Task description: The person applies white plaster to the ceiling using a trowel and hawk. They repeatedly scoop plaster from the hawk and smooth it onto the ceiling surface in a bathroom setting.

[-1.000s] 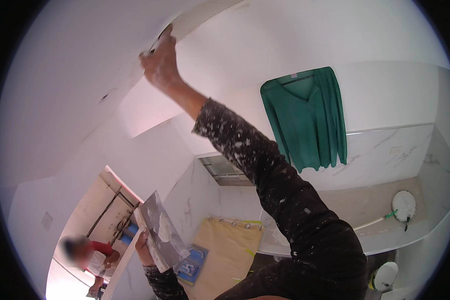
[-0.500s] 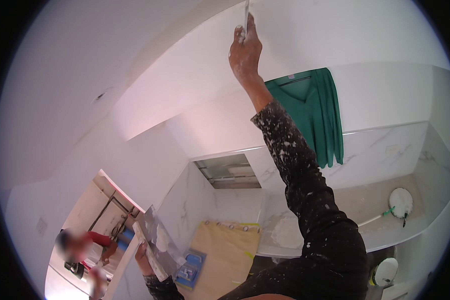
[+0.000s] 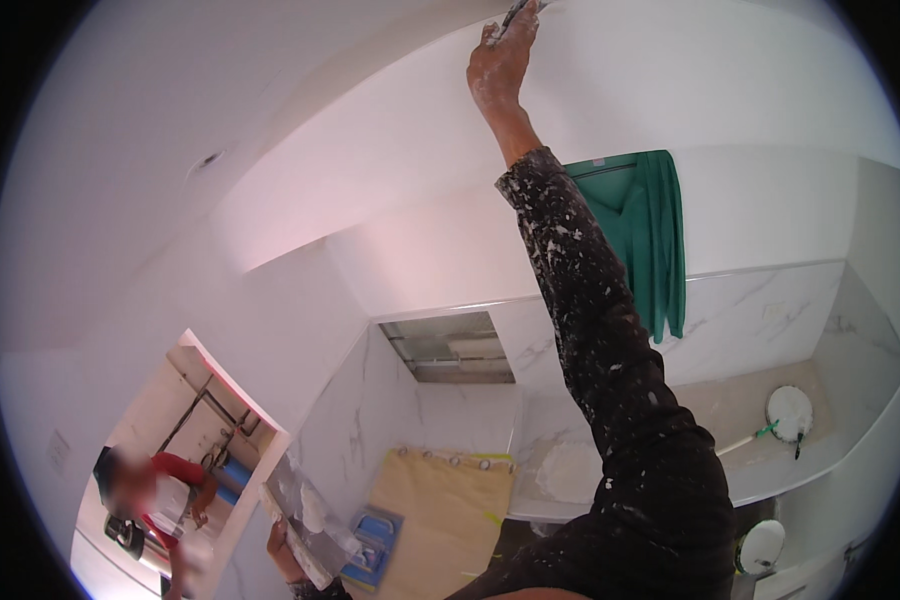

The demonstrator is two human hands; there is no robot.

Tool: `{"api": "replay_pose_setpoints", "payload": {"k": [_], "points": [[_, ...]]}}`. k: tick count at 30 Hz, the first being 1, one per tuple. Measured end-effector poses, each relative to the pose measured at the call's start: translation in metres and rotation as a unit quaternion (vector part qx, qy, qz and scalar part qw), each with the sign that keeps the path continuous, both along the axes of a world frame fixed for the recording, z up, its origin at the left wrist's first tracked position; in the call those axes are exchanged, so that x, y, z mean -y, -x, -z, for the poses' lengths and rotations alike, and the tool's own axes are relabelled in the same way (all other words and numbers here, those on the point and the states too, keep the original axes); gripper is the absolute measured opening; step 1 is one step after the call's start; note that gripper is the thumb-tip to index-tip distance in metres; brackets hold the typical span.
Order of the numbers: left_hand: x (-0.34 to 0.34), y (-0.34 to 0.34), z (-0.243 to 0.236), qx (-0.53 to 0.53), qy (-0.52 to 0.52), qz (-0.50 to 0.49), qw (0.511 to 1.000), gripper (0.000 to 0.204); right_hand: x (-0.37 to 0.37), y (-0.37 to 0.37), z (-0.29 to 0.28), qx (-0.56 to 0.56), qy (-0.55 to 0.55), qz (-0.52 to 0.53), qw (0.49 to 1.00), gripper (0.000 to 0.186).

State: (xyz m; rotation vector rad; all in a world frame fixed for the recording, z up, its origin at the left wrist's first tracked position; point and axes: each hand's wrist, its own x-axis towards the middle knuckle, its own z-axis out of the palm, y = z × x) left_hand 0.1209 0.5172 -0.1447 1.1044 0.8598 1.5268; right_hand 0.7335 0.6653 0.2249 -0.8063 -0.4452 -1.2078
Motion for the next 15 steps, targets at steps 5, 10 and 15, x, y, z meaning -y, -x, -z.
{"api": "replay_pose_setpoints", "payload": {"k": [5,10,15], "points": [[0.017,0.041,0.033,-0.075,-0.017,-0.076,0.994,0.043,-0.026,0.040,0.005,0.051,0.043,-0.306,0.950,0.070],[0.030,0.060,0.037,-0.281,-0.079,-0.228,0.929,0.019,-0.081,0.104,0.004,0.055,0.077,-0.317,0.944,0.069],[0.037,0.052,0.026,-0.150,-0.011,-0.142,0.978,0.032,-0.107,0.176,0.018,0.081,0.086,-0.401,0.908,0.062]]}}
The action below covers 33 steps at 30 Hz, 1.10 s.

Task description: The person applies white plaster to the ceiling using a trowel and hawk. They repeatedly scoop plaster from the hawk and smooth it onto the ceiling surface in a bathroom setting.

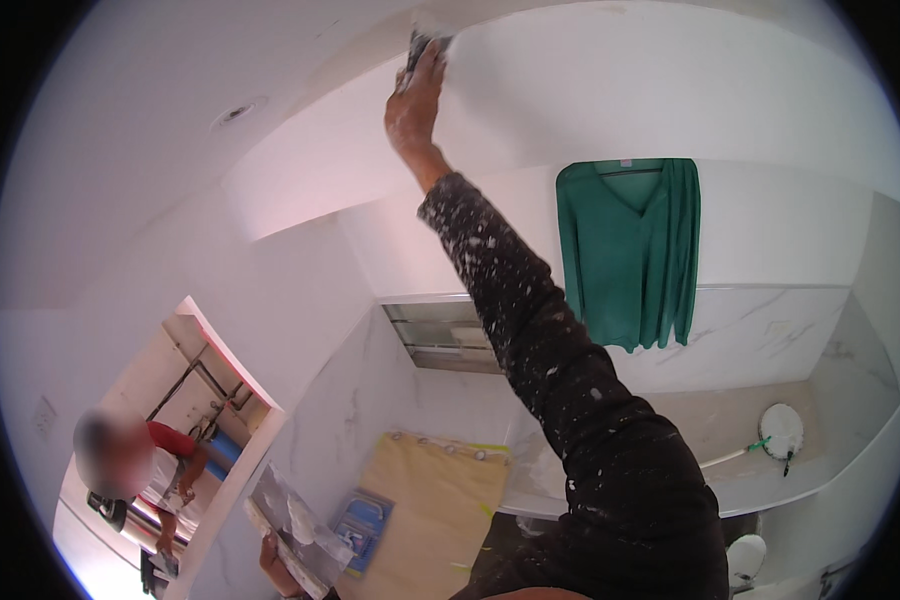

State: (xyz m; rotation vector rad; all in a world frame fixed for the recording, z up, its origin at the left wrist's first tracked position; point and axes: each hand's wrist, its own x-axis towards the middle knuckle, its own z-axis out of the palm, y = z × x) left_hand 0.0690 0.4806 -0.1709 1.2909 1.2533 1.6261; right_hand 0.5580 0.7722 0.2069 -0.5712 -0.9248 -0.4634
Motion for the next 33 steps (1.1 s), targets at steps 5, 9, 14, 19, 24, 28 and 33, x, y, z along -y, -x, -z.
{"api": "replay_pose_setpoints", "payload": {"k": [5,9,14,19,24,28,33], "points": [[-0.016,-0.040,-0.011,0.285,0.018,0.167,0.944,0.052,0.077,0.041,0.084,0.033,0.220,-0.293,0.930,0.042],[-0.032,-0.100,-0.030,0.337,-0.004,0.219,0.916,0.051,0.156,0.052,0.156,0.304,0.248,-0.265,0.881,0.045],[-0.058,-0.176,-0.061,0.406,0.018,0.328,0.853,0.052,0.211,0.054,0.209,0.619,0.147,-0.207,0.743,0.069],[-0.063,-0.220,-0.066,0.435,0.023,0.396,0.808,0.050,0.232,0.030,0.235,0.684,0.197,-0.037,0.701,0.063],[-0.073,-0.233,-0.058,0.457,0.040,0.396,0.795,0.051,0.239,-0.060,0.245,0.629,0.349,0.071,0.691,0.054],[-0.098,-0.237,-0.050,0.447,-0.085,0.465,0.759,0.051,0.265,-0.093,0.261,0.315,0.459,-0.150,0.817,0.039],[-0.109,-0.269,-0.060,0.347,-0.282,0.304,0.841,0.039,0.321,-0.071,0.254,-0.148,0.355,-0.652,0.654,0.018]]}}
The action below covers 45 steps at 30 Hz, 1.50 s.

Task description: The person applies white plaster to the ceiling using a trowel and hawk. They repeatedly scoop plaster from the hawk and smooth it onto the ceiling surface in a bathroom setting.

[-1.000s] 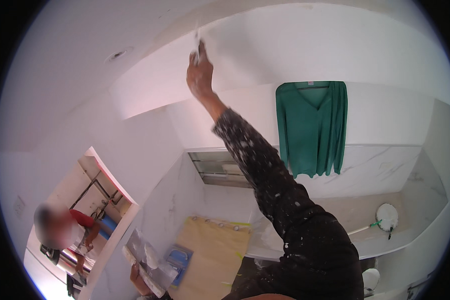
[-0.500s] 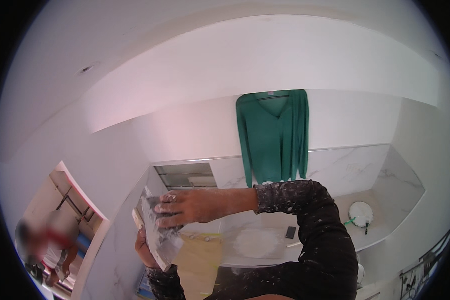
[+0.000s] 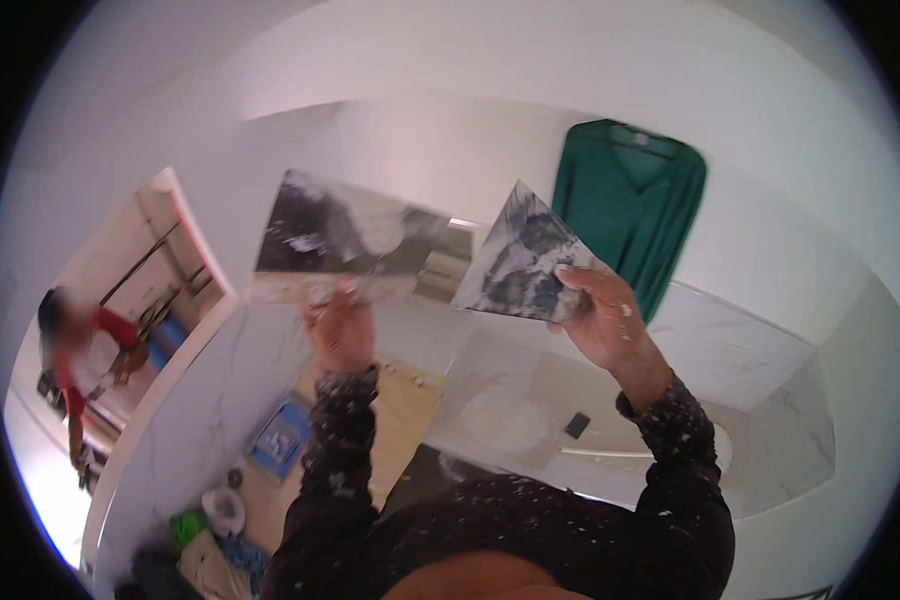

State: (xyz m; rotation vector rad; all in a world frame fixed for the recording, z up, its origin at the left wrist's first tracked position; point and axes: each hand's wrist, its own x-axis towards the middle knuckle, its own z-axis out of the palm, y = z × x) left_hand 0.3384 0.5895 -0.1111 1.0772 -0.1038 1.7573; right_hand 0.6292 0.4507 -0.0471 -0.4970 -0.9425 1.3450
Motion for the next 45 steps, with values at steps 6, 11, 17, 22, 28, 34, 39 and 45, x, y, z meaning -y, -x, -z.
{"api": "replay_pose_setpoints", "payload": {"k": [6,11,17,22,28,34,39,45], "points": [[0.019,-0.029,-0.034,-0.021,0.005,-0.089,0.996,0.036,0.000,0.032,0.008,-0.167,0.026,-0.148,0.974,0.019],[0.000,-0.054,-0.033,-0.096,-0.103,-0.102,0.985,0.023,-0.029,0.016,0.011,-0.097,-0.088,-0.138,0.982,0.029],[-0.026,-0.054,-0.024,-0.191,-0.199,-0.166,0.947,0.015,-0.032,-0.027,-0.017,-0.091,-0.032,-0.033,0.995,0.037],[-0.034,-0.070,-0.005,-0.188,-0.041,-0.131,0.973,0.039,-0.075,-0.098,-0.061,0.013,-0.237,0.261,0.936,0.023],[-0.025,-0.059,0.010,-0.145,0.029,-0.099,0.984,0.050,-0.157,-0.154,-0.136,-0.097,-0.355,0.289,0.884,0.014],[-0.008,-0.014,0.011,-0.149,0.185,-0.063,0.969,0.045,-0.194,-0.173,-0.223,-0.103,-0.371,0.375,0.843,0.024],[0.026,0.025,0.057,-0.185,0.270,-0.026,0.944,0.047,-0.191,-0.185,-0.263,-0.095,-0.375,0.417,0.822,0.027],[0.061,0.068,0.087,-0.097,0.262,0.012,0.960,0.068,-0.189,-0.199,-0.272,-0.120,-0.376,0.391,0.831,0.032]]}}
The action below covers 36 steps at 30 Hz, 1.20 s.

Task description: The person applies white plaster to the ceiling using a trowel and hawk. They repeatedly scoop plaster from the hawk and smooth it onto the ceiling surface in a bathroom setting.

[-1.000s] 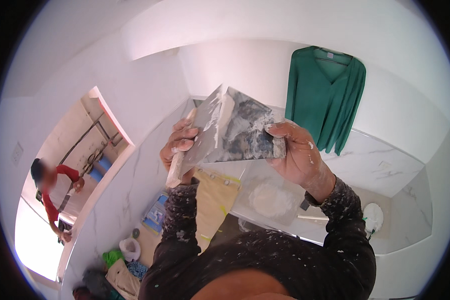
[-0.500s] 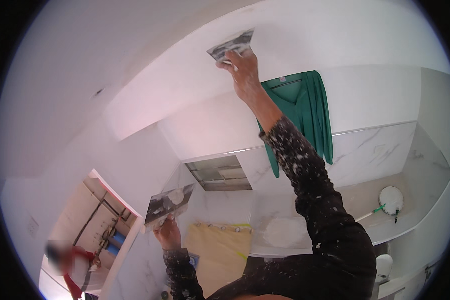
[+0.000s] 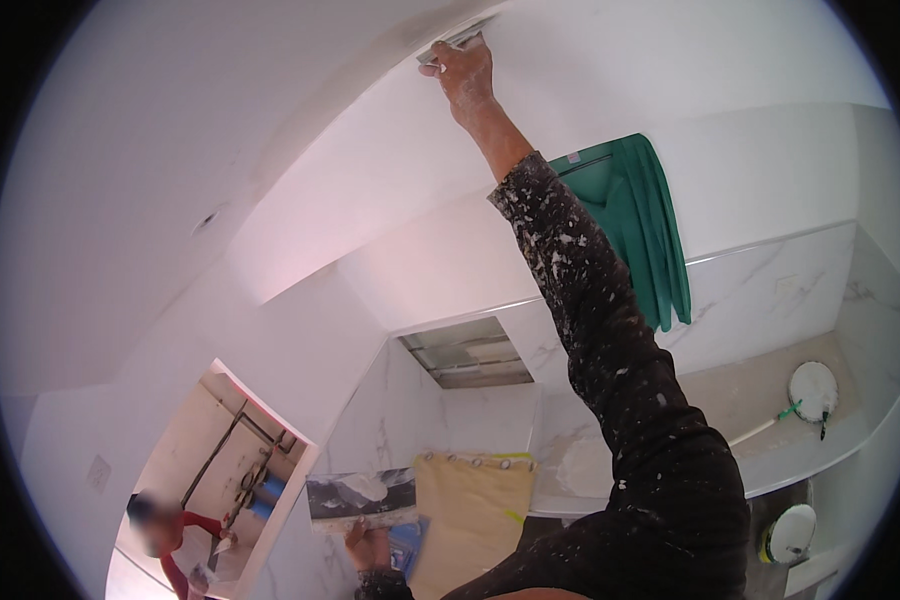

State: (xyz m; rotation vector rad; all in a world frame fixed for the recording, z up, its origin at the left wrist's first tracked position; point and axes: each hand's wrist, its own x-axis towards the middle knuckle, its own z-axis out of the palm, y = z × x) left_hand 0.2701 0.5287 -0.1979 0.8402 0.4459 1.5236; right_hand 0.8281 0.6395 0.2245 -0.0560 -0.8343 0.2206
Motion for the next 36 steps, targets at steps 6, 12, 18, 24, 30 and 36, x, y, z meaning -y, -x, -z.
{"api": "replay_pose_setpoints", "payload": {"k": [6,12,18,24,30,36], "points": [[0.022,0.034,0.011,-0.010,0.005,-0.065,0.998,0.066,-0.001,-0.005,-0.011,0.008,0.002,0.033,0.999,0.032],[0.030,0.106,0.065,-0.190,0.052,-0.207,0.958,0.028,-0.009,-0.003,-0.020,0.012,-0.030,0.006,0.999,0.043],[0.048,0.111,0.085,-0.363,-0.016,-0.263,0.894,0.031,0.014,0.032,-0.040,-0.020,-0.112,-0.068,0.991,0.052],[0.065,0.049,0.010,0.012,-0.028,-0.056,0.998,0.062,0.048,0.151,0.001,0.088,0.034,0.232,0.968,0.069],[0.062,0.048,0.015,0.014,-0.038,-0.044,0.998,0.064,0.038,0.139,0.047,0.059,0.034,0.279,0.958,0.063],[0.045,0.100,0.046,-0.050,0.042,-0.036,0.997,0.031,0.020,0.034,0.024,0.045,-0.019,0.136,0.990,0.041]]}}
